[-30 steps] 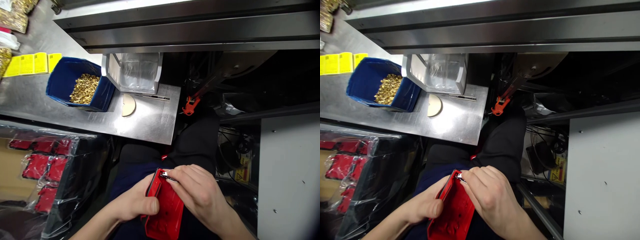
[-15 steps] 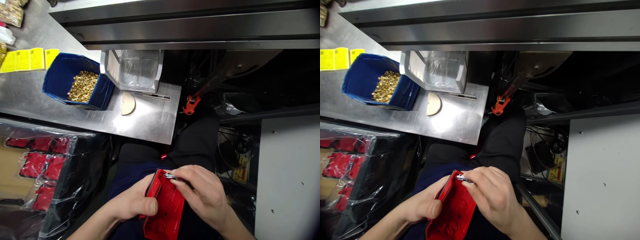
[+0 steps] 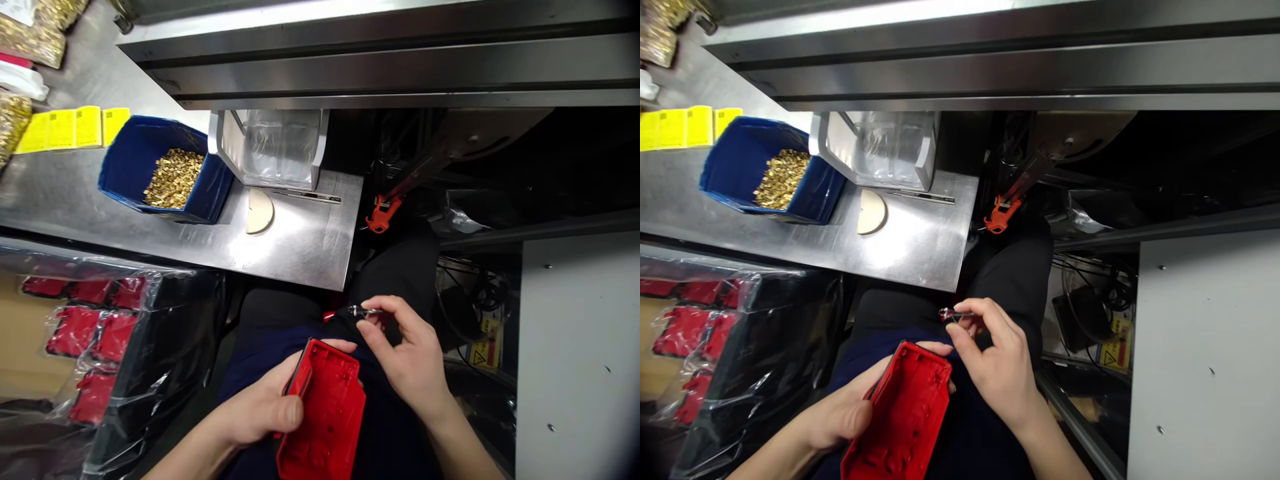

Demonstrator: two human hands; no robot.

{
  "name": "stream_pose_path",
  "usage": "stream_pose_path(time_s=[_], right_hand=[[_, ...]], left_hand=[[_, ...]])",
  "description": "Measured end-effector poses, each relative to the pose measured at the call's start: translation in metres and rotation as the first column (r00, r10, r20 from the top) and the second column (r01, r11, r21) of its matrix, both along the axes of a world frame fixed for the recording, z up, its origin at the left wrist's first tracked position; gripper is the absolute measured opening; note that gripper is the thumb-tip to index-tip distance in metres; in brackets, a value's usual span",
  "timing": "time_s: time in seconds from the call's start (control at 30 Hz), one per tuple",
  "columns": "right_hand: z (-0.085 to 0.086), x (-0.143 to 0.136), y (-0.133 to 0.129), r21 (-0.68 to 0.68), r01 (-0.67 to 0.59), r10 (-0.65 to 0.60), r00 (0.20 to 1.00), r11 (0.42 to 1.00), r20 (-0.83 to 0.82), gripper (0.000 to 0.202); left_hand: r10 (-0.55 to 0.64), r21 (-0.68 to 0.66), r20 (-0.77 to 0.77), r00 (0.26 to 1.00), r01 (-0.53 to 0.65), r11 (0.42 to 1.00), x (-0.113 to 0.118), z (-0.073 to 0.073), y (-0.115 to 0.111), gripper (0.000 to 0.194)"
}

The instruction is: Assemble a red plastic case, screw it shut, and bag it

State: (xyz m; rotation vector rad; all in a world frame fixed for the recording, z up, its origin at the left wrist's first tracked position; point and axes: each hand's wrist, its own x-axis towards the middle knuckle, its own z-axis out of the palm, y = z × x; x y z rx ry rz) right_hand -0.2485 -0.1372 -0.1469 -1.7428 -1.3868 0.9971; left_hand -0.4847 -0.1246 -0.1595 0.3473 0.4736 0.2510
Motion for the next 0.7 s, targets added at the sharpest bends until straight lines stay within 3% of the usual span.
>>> stream_pose_path(time_s=[0.1, 0.2, 0.3, 0.53, 0.7], right_hand=[[-0.028, -0.008, 0.021, -0.038, 0.077, -0.077, 0.997, 0.996, 0.012, 0.022], [-0.062, -0.013, 0.044, -0.173, 0.003, 0.020, 0.991, 0.985, 0.133, 0.019], [-0.080, -0.012, 0.054, -0.246, -0.020, 0.072, 0.976, 0.969, 0.206, 0.015], [-0.068, 0.000, 0.035, -0.208, -0.003, 0.026, 0.994, 0.978, 0.109, 0.031], [-0.064, -0.003, 0.033, -0.219, 0.013, 0.019, 0.989, 0.976, 0.144, 0.032]], left_hand=[[0.067, -0.018, -0.006, 0.998, -0.067, 0.998, -0.003, -0.002, -0.007, 0.102], [0.124, -0.012, 0.014, 0.992, -0.124, 0.992, -0.006, -0.005, -0.012, 0.100], [0.146, 0.012, -0.005, 0.989, -0.146, 0.989, -0.010, -0.006, -0.015, 0.100], [0.164, 0.007, -0.017, 0.986, -0.164, 0.986, -0.012, -0.007, -0.017, 0.108], [0.152, -0.048, 0.008, 0.988, -0.152, 0.987, -0.008, -0.008, -0.015, 0.112]])
